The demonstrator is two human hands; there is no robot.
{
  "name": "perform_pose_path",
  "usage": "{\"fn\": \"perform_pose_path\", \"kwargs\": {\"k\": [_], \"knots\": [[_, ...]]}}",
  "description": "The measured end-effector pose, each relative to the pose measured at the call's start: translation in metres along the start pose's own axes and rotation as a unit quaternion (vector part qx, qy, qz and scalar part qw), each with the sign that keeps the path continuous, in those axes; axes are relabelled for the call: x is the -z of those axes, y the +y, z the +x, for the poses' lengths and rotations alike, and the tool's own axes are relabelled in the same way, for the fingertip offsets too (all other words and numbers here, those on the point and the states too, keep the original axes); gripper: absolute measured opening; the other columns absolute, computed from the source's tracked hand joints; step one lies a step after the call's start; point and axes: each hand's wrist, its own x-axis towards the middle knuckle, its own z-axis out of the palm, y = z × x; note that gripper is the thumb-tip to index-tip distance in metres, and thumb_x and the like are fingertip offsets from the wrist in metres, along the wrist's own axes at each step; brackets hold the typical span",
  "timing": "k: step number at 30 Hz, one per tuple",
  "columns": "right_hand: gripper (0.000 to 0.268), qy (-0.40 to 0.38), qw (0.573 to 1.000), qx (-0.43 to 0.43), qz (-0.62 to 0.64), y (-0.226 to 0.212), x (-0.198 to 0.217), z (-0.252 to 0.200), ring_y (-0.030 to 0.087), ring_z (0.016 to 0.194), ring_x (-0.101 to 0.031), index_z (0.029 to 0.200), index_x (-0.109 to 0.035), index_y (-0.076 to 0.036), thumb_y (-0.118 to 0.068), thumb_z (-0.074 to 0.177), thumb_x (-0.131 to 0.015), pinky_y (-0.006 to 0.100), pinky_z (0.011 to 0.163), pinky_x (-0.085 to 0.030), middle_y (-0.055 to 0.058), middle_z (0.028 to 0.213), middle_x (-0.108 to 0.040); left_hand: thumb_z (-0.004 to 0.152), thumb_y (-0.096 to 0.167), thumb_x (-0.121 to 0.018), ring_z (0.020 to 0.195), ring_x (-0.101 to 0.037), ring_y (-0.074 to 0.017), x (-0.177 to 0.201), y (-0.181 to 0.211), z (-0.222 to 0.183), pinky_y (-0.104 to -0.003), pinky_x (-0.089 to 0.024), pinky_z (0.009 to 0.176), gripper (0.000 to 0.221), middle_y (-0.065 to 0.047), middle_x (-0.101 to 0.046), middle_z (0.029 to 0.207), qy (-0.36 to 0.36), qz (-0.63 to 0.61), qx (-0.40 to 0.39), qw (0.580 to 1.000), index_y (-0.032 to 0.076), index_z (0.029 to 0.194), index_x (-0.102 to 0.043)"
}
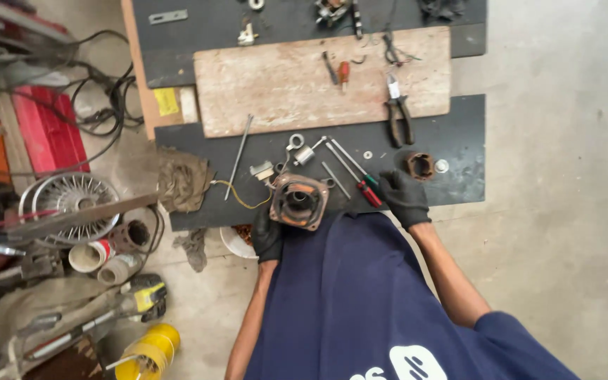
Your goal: Disassembling an electric motor using a screwdriver and pliers on a workbench.
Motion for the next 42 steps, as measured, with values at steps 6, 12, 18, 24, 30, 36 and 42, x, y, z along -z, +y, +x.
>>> {"fn": "perform_pose_path", "kwargs": {"k": [6,12,18,24,30,36,42], "knots": [[0.039,0.046,0.998,-0.024,-0.028,-0.083,0.065,0.073,0.042,0.104,-0.068,0.123,-0.069,-0.015,-0.035,0.089,-0.071,0.059,0.087,-0.058,0.017,0.108,-0.072,0.091,0.021,-0.069,0.122,-0.065,-0.0281,0.002,0.034,0.016,-0.041,-0.048,0.112,0.034,-0.011,-0.075,0.118,0.015,0.001,0.1,0.995,0.014,0.123,-0.073],[0.066,0.019,0.993,0.049,-0.106,-0.051,0.025,0.142,0.043,0.133,-0.052,0.141,-0.059,-0.014,-0.046,0.084,-0.069,0.054,0.111,-0.046,0.018,0.145,-0.056,0.096,0.017,-0.068,0.111,-0.07,-0.0227,0.026,0.071,0.026,-0.036,-0.051,0.107,0.015,-0.009,-0.078,0.104,0.097,0.095,0.113,0.984,0.016,0.107,-0.078],[0.038,0.104,0.96,0.108,-0.238,0.012,-0.014,0.17,0.026,0.089,-0.073,0.111,-0.073,-0.026,-0.05,0.084,-0.067,0.041,0.073,-0.061,0.004,0.098,-0.074,0.086,0.061,-0.073,0.128,-0.06,-0.0226,0.041,0.134,0.042,-0.042,-0.045,0.115,0.051,0.001,-0.071,0.128,0.065,0.124,0.378,0.915,0.031,0.127,-0.067],[0.071,0.044,0.998,0.012,-0.052,-0.032,0.031,0.129,0.037,0.098,-0.072,0.122,-0.066,-0.006,-0.039,0.062,-0.085,0.049,0.079,-0.061,0.017,0.101,-0.074,0.096,0.042,-0.062,0.133,-0.055,-0.034,0.019,0.194,0.076,-0.046,-0.043,0.116,0.053,-0.016,-0.064,0.138,-0.115,0.113,0.304,0.939,0.019,0.143,-0.056],[0.067,-0.051,0.987,-0.082,0.125,-0.004,0.012,0.1,0.043,0.114,-0.064,0.126,-0.062,-0.006,-0.04,0.072,-0.085,0.058,0.091,-0.055,0.023,0.117,-0.069,0.099,0.054,-0.055,0.128,-0.06,-0.025,0.013,0.196,0.079,-0.039,-0.046,0.116,0.05,-0.008,-0.068,0.132,-0.102,0.163,0.352,0.916,0.03,0.142,-0.055],[0.052,-0.089,0.849,-0.327,0.405,0.009,-0.004,0.078,0.027,0.112,-0.066,0.109,-0.074,-0.011,-0.039,0.068,-0.088,0.043,0.092,-0.052,0.016,0.113,-0.071,0.094,0.04,-0.064,0.116,-0.066,-0.0258,0.002,0.198,0.09,-0.041,-0.054,0.107,0.036,-0.006,-0.072,0.12,-0.001,0.234,0.281,0.931,0.027,0.127,-0.067],[0.04,-0.242,0.847,-0.203,0.428,0.042,-0.013,0.085,0.032,0.05,-0.059,0.118,-0.066,-0.008,-0.018,0.079,-0.065,0.043,0.054,-0.047,0.02,0.061,-0.063,0.097,0.031,-0.067,0.117,-0.065,-0.0286,-0.045,0.198,0.165,-0.044,-0.058,0.098,0.022,-0.01,-0.073,0.117,0.002,0.153,0.125,0.98,0.018,0.114,-0.07]]}}
